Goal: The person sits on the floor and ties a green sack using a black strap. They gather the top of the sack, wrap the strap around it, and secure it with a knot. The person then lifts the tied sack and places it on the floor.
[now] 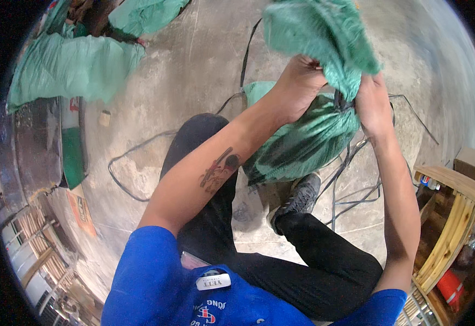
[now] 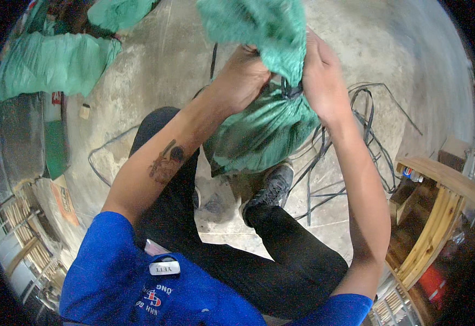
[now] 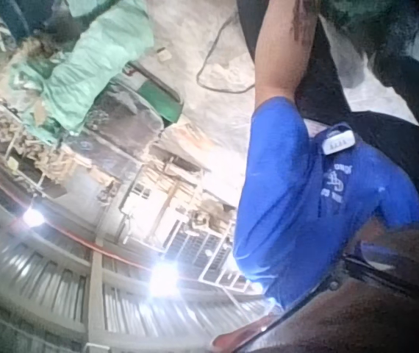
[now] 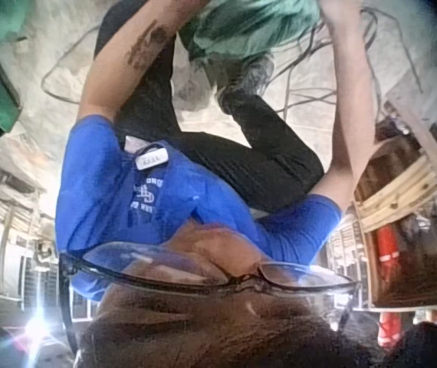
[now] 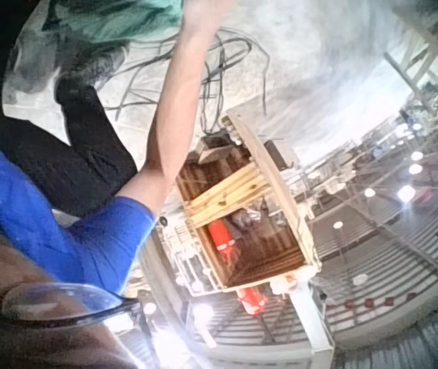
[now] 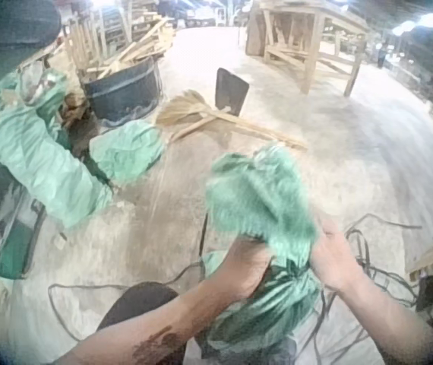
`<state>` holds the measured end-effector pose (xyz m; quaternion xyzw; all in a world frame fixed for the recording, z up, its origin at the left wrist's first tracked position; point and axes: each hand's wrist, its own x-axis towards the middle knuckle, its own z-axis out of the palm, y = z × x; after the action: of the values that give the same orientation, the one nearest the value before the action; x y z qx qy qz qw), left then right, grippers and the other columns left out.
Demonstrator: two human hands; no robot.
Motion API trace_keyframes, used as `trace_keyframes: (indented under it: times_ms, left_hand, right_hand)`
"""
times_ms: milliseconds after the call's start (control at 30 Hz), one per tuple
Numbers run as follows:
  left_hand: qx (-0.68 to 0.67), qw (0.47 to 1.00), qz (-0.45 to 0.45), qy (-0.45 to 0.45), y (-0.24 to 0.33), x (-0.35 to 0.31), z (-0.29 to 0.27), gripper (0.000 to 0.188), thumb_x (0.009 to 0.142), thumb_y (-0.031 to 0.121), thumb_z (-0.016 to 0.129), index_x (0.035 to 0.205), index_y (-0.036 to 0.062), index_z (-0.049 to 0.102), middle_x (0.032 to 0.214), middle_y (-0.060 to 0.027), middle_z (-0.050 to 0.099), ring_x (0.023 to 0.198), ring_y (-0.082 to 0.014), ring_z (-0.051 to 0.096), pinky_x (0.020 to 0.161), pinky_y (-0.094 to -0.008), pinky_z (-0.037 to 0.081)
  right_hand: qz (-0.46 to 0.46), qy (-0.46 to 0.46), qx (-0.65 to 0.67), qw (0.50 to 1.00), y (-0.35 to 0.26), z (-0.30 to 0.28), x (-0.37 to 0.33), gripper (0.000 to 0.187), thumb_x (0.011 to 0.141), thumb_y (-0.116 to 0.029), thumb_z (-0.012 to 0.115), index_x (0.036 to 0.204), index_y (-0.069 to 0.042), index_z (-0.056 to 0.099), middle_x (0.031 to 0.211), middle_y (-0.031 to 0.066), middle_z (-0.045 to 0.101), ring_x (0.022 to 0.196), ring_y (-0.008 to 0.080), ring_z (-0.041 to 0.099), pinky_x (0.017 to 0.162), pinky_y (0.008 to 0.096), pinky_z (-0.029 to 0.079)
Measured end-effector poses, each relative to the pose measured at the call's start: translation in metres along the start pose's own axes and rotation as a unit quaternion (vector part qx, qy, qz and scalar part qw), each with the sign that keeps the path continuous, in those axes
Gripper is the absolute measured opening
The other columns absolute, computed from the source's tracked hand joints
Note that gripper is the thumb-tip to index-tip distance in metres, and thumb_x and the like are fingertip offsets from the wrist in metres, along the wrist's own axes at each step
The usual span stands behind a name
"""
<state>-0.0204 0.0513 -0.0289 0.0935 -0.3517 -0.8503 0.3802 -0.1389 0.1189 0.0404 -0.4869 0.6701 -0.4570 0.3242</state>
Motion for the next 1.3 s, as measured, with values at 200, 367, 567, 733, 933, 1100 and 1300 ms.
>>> trace_keyframes:
  times_ms: [200,367,567,733,933,1100,1300]
  left_hand:
    - [0.501,0.803,0.322,0.025,0.011,0.006,0.004,0.015,0.078,0.0,0.063,0.09,0.0058,0.07,0.094,-0.0045,0.071,0.083,-0.0205,0.066,0.071,-0.0335,0.05]
    - [0.536,0.797,0.273,0.046,0.018,-0.002,-0.005,0.016,0.068,0.007,0.066,0.083,0.008,0.07,0.085,-0.0084,0.067,0.08,-0.03,0.065,0.066,-0.0416,0.051]
    - [0.585,0.742,0.326,0.011,0.042,-0.004,-0.01,0.012,0.08,0.008,0.063,0.089,0.0017,0.066,0.083,-0.0138,0.067,0.077,-0.0357,0.064,0.068,-0.0414,0.049]
    - [0.602,0.788,0.127,0.024,0.057,-0.014,-0.004,0.015,0.087,0.016,0.06,0.095,0.0043,0.067,0.081,-0.0125,0.068,0.076,-0.0348,0.065,0.068,-0.0414,0.051]
    - [0.815,0.559,0.149,-0.004,0.085,-0.043,0.009,0.019,0.088,0.021,0.062,0.086,0.0042,0.068,0.078,-0.0134,0.068,0.076,-0.0326,0.067,0.065,-0.0419,0.052]
    - [0.89,0.455,0.016,-0.026,0.101,-0.054,0.018,0.022,0.087,0.026,0.063,0.082,0.0045,0.068,0.075,-0.0156,0.066,0.075,-0.032,0.067,0.066,-0.043,0.052]
    - [0.7,0.71,0.041,-0.07,0.092,-0.041,-0.004,0.03,0.09,0.028,0.063,0.088,-0.0012,0.067,0.083,-0.0162,0.068,0.079,-0.0281,0.068,0.066,-0.0387,0.053]
  right_hand:
    - [0.06,-0.017,0.046,0.997,0.006,-0.013,-0.006,0.032,0.1,-0.027,0.046,0.099,0.001,0.061,0.08,0.0016,0.057,0.064,0.0095,0.048,0.059,0.0252,0.038]
    - [0.083,-0.06,0.088,0.991,0.01,-0.018,-0.001,0.031,0.099,-0.028,0.052,0.082,-0.004,0.061,0.068,-0.002,0.054,0.057,0.0056,0.044,0.054,0.0224,0.035]
    - [0.107,-0.097,0.112,0.983,0.008,-0.022,0.0,0.022,0.096,-0.021,0.057,0.083,-0.005,0.064,0.071,-0.0022,0.058,0.057,0.0048,0.046,0.053,0.0232,0.034]
    - [0.036,-0.067,0.085,0.993,0.007,-0.011,-0.003,0.018,0.094,-0.018,0.059,0.086,-0.003,0.065,0.074,-0.0018,0.061,0.062,0.0044,0.05,0.055,0.0233,0.038]
    - [0.027,-0.028,-0.027,0.999,0.009,-0.002,0.0,0.015,0.094,-0.017,0.061,0.092,-0.002,0.063,0.078,-0.0046,0.059,0.065,0.0027,0.049,0.057,0.0213,0.038]
    - [0.016,0.0,-0.045,0.999,0.008,-0.001,-0.001,0.016,0.095,-0.016,0.061,0.093,-0.001,0.063,0.078,-0.0045,0.059,0.066,0.0022,0.048,0.058,0.0209,0.038]
    - [0.012,-0.008,-0.011,1.0,0.007,0.001,-0.004,0.017,0.097,-0.016,0.059,0.102,0.0,0.063,0.082,-0.0047,0.061,0.068,0.0019,0.049,0.06,0.02,0.039]
